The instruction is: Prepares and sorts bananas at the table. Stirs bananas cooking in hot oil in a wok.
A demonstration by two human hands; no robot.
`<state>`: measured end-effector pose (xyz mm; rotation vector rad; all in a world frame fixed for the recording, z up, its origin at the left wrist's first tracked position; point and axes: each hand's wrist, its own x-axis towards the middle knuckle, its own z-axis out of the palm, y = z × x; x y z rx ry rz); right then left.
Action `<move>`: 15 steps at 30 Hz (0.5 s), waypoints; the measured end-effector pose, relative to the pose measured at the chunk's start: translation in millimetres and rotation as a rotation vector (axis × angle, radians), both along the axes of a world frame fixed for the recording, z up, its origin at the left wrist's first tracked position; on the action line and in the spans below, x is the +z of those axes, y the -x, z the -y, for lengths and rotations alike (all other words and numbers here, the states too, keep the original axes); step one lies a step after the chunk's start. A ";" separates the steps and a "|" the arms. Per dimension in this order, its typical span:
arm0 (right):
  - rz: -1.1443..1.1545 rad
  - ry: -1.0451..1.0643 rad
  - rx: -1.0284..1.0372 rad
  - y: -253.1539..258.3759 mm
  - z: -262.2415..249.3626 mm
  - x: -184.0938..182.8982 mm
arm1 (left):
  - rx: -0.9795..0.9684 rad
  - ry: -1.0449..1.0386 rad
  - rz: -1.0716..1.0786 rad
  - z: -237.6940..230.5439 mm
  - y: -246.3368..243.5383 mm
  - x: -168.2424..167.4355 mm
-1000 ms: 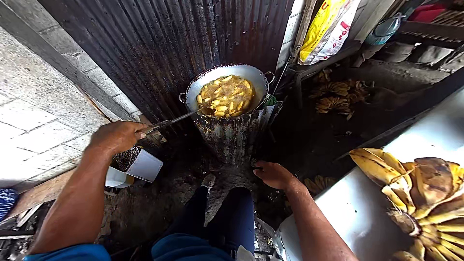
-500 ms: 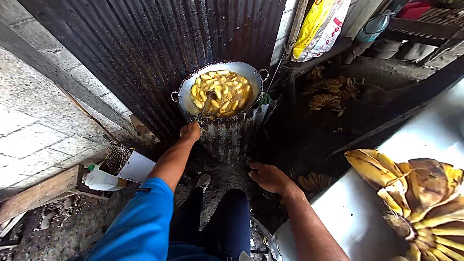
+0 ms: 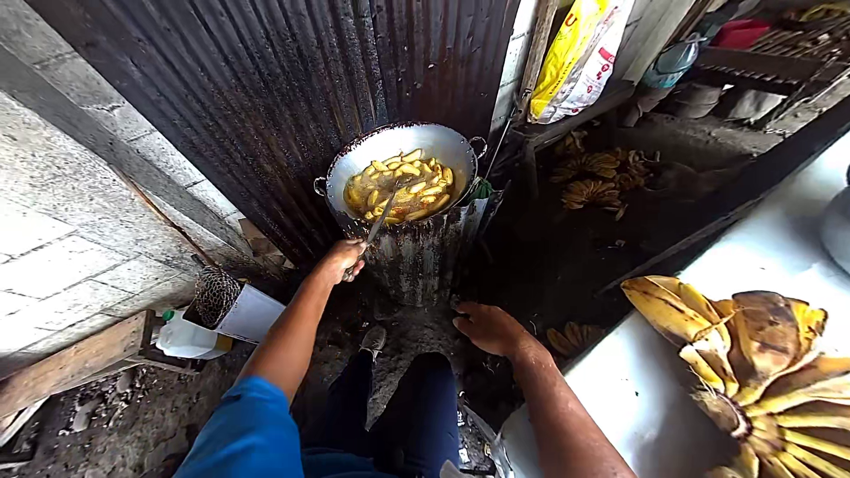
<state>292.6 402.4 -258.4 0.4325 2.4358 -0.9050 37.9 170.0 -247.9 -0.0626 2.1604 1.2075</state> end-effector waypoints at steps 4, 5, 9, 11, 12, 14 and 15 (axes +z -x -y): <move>0.009 -0.005 0.004 -0.1 -0.5 0.1 | 0.174 -0.103 -0.009 38.3 -22.4 12.0; 0.004 -0.005 0.010 0.1 -0.2 -0.7 | 0.202 -0.090 -0.053 37.6 -22.6 12.4; 0.018 -0.006 0.010 0.7 -0.4 -1.6 | 0.168 0.132 -0.252 6.9 14.6 -1.1; 0.022 0.002 -0.005 0.2 -0.3 -0.8 | 0.138 0.234 -0.289 -18.5 43.4 -13.1; 0.025 0.005 -0.007 0.2 0.7 0.0 | 0.135 0.254 -0.284 -31.7 54.8 -19.6; 0.035 0.011 -0.008 0.9 2.4 2.1 | 0.172 0.188 -0.182 -58.8 69.7 -31.5; 0.041 0.010 -0.006 1.5 2.7 2.8 | 0.211 0.104 -0.099 -72.9 74.5 -37.0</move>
